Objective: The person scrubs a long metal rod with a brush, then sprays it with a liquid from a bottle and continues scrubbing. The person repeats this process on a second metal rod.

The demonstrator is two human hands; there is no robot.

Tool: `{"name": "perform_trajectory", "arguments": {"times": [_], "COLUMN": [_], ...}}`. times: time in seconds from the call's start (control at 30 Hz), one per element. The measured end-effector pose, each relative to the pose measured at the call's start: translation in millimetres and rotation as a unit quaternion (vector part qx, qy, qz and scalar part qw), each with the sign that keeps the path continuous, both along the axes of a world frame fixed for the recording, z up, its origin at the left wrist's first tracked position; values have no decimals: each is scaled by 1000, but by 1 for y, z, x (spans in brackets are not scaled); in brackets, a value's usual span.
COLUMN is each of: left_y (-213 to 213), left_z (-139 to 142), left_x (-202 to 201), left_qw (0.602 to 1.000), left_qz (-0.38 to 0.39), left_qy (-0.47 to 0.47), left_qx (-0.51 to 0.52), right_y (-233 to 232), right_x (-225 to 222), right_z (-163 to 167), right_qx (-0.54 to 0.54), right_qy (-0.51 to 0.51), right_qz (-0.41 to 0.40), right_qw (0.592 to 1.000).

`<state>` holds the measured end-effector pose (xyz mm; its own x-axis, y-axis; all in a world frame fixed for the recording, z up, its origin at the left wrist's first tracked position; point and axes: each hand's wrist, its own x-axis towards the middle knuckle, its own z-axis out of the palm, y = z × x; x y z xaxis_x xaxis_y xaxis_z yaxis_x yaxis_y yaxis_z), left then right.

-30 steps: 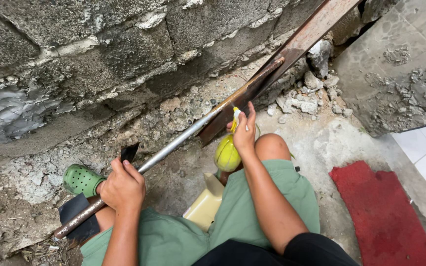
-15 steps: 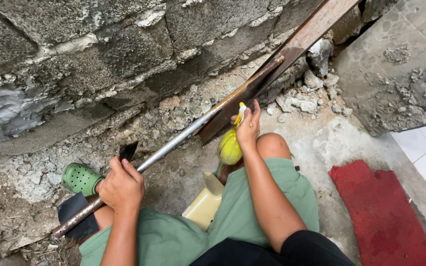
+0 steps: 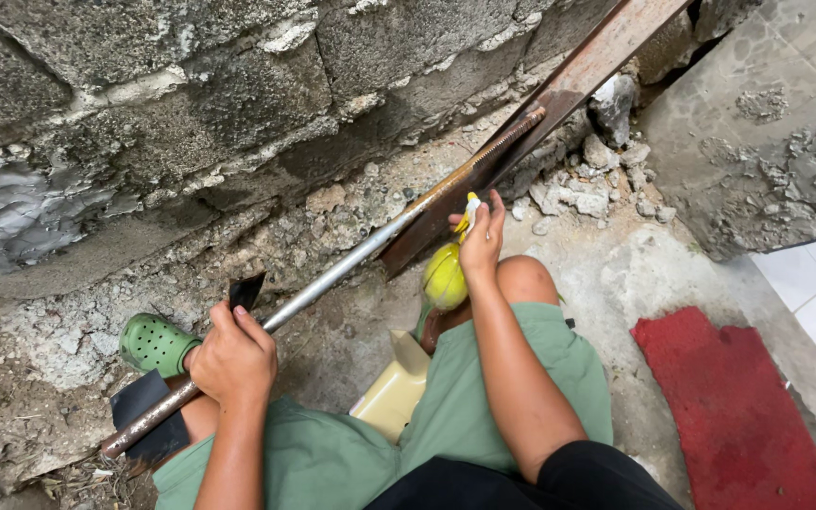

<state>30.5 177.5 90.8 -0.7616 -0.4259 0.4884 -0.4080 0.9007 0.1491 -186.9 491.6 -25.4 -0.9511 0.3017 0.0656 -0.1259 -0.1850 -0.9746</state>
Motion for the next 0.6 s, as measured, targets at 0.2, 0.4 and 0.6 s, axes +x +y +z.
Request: {"name": "perform_trajectory", "arguments": {"times": [0.2,0.4,0.6], "left_y": [0,1,1], "left_z": [2,2,5], "left_x": [-1,0,0], "left_qw": [1000,1000,1000], "left_qz": [-2,-3,-10], "left_qy": [-1,4,13], "left_qx": [-4,2,7], "right_y": [-3,-16,-40], "right_x": [4,18,51], "right_z": [4,25,48], "right_qx": [2,33,202], "right_qy": [-24,-41,-15], "right_qz": [-4,48,74], "right_qw": [1000,997,977]}}
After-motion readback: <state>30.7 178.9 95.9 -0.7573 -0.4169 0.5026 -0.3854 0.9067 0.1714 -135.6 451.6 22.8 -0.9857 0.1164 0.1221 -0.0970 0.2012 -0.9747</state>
